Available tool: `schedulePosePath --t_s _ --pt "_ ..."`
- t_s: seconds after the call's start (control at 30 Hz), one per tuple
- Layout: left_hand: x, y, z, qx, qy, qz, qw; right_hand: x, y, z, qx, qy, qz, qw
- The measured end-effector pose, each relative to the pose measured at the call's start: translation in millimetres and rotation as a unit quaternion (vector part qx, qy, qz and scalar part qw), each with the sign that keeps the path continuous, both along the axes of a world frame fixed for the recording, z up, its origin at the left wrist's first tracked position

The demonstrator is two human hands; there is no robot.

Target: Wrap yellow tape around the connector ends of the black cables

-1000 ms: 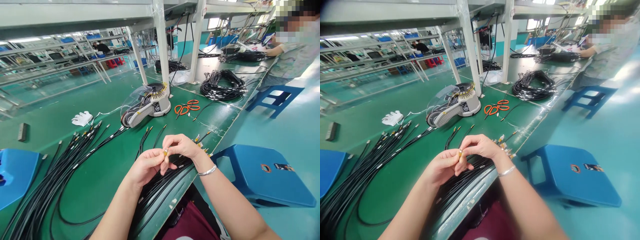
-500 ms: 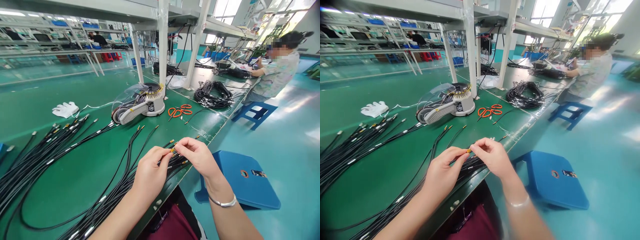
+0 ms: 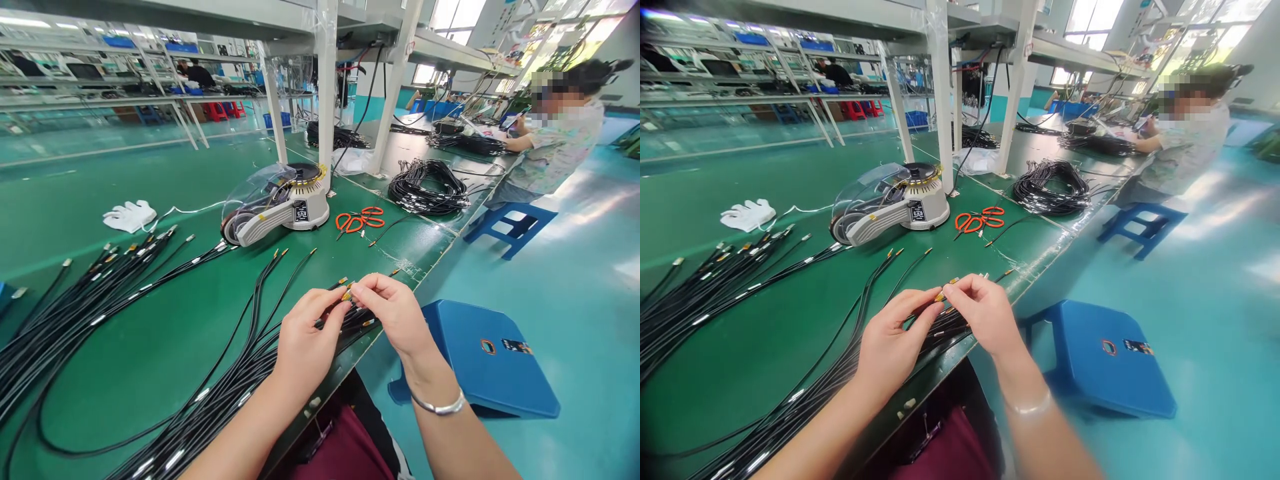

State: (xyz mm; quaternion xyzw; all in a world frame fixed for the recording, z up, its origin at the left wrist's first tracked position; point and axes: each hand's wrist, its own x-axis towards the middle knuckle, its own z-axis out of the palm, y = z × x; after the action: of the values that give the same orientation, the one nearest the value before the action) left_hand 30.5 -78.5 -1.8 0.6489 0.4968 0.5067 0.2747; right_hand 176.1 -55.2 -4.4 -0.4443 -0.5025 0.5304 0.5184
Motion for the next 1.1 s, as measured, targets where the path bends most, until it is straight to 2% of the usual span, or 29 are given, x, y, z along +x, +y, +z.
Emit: schedulePosePath --t_s 0.2,0.53,0.77,0.9,1.1 --pt "2 -1 6.5 -0.065 -0.069 -0.001 0.995 -2 -1 -2.5 0.021 0.005 0.0 1.0" --pt "0 -3 12.8 -0.114 -0.104 -0.017 0.988 -4 -3 -1.3 0.038 0.006 -0.004 0.999" --pt "-5 4 19.3 -0.226 -0.226 -0.051 0.946 -6 -3 2.9 0.045 0.001 -0.008 0.999" --pt "-6 4 22.1 -0.244 -0.226 -0.057 0.941 -7 -4 3.2 0.044 -0.007 -0.009 0.999" --pt "-7 4 18.2 -0.206 -0.164 -0.027 0.964 -9 -4 2.2 0.04 -0.001 -0.008 0.999"
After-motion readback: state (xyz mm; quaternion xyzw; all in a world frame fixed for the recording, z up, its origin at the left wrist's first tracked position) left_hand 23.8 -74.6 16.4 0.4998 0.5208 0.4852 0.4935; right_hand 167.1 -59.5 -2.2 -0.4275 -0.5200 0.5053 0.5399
